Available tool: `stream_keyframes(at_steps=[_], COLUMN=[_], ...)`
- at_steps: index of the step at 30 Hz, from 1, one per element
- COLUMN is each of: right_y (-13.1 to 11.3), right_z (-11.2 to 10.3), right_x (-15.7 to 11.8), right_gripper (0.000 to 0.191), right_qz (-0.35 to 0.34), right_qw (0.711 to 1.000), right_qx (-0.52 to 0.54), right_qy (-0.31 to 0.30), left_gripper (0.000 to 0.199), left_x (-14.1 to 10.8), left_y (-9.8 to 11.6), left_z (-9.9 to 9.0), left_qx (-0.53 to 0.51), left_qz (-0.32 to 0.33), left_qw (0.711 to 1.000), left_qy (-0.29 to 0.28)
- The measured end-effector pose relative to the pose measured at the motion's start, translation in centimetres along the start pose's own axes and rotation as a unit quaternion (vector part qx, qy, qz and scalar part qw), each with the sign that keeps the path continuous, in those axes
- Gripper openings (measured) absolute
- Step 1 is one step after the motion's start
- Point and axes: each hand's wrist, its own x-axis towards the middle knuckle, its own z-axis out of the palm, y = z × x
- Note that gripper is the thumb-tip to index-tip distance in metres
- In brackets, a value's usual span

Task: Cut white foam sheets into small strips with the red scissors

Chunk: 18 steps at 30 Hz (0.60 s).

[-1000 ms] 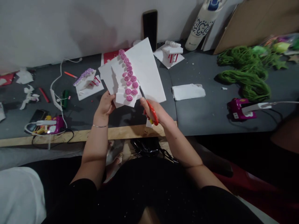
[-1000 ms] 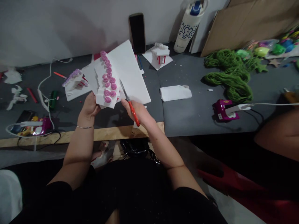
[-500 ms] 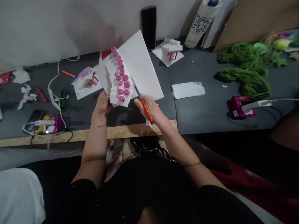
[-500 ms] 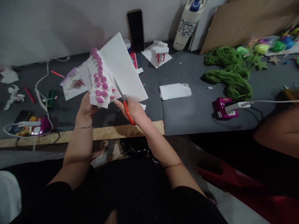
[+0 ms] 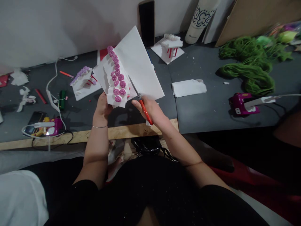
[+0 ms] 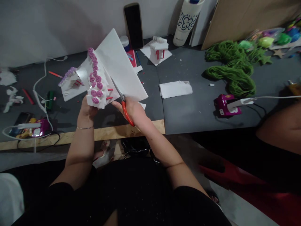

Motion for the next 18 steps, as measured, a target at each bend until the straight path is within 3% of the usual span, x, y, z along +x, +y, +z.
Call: stream_keyframes(at_steps=[9,14,18], right_y=[0.7,0.7,0.5], right_z=[0.7,-0.2,-0.8], right_x=[0.3,0.1,0.3], right_gripper=[0.042,0.044,0.049], right_qz=[-0.027,-0.016,-0.026], right_qw=[0.998,0.998,0.998], right_qx=[0.004,0.055,0.057], right_qy=[0.051,0.004,-0.012], left_gripper=[0.033,0.047,0.046], left_x=[0.5,0.9,0.7], left_y=[-0.4,-1.7,-2.4], left_z=[-0.3,-1.7,-2.0], left_qx=[0.006,0.022,0.022], left_qz=[0.041,0.031,0.024], left_qw=[0.999,0.999,0.999], left_qy=[-0.004,-0.027,-0.033])
